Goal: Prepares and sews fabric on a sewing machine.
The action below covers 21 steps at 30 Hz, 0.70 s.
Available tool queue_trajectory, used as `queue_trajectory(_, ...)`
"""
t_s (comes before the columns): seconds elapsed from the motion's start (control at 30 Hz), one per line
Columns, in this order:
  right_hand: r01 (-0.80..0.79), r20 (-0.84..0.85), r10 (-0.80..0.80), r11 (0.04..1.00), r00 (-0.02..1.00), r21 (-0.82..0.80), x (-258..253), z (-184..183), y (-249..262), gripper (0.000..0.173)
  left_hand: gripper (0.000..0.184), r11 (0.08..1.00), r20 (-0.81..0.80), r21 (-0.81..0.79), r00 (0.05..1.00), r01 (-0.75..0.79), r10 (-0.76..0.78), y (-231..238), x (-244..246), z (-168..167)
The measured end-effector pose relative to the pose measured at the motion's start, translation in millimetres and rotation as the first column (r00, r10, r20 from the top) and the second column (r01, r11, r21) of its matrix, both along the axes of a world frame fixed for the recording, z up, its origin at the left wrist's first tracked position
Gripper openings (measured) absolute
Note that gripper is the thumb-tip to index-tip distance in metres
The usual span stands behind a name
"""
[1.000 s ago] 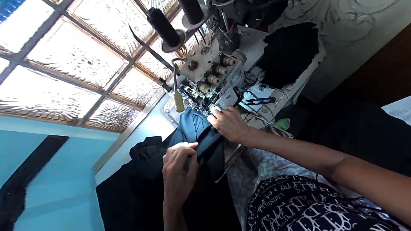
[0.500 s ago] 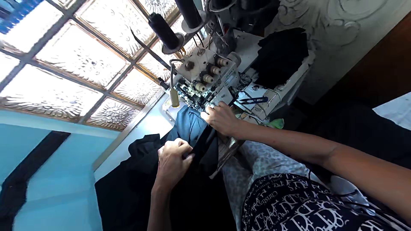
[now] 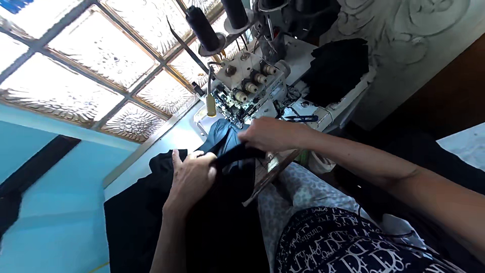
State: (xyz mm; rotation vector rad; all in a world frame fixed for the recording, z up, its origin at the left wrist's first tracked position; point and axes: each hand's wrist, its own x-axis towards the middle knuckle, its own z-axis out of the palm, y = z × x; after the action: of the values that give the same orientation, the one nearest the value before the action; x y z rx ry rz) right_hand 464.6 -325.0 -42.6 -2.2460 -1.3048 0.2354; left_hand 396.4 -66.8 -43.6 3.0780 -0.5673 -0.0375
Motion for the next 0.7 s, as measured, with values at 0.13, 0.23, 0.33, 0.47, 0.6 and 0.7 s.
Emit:
queue_trajectory(0.13, 0.22, 0.267, -0.27, 0.954, 0.925, 0.203, 21.2, -46.7, 15.8, 0.014, 0.02, 0.969, 0.068, -0.193, 0.983, -0.153, 0.169, -4.8, 22.5, -16.8)
queue_trajectory(0.23, 0.151, 0.42, -0.313, 0.914, 0.852, 0.376, 29.1, -73.8, 25.6, 0.016, 0.017, 0.954, 0.208, -0.277, 0.962, -0.114, 0.175, -1.2, 33.8, -46.4)
queue_trajectory(0.33, 0.111, 0.433, -0.326, 0.886, 0.84, 0.451, 28.8, -87.9, 27.7, 0.017, 0.011, 0.939, 0.323, -0.339, 0.931, -0.052, 0.168, 1.5, 38.1, -64.5)
queue_trajectory(0.47, 0.105, 0.345, -0.309, 0.86, 0.887, 0.5, 16.2, -92.8, 20.4, 0.023, 0.009, 0.934, 0.393, -0.356, 0.91, 0.015, 0.135, 0.0, 25.2, -65.6)
queue_trajectory(0.6, 0.149, 0.336, -0.341, 0.861, 0.878, 0.486, 1.4, -99.9, 18.1, 0.025, 0.008, 0.938, 0.416, -0.345, 0.902, 0.043, 0.112, 0.5, 6.3, -70.9)
queue_trajectory(0.7, 0.166, 0.365, -0.353, 0.875, 0.861, 0.455, -2.5, -103.1, 19.9, 0.027, 0.011, 0.937, 0.422, -0.344, 0.901, 0.055, 0.102, 0.8, 2.5, -75.7)
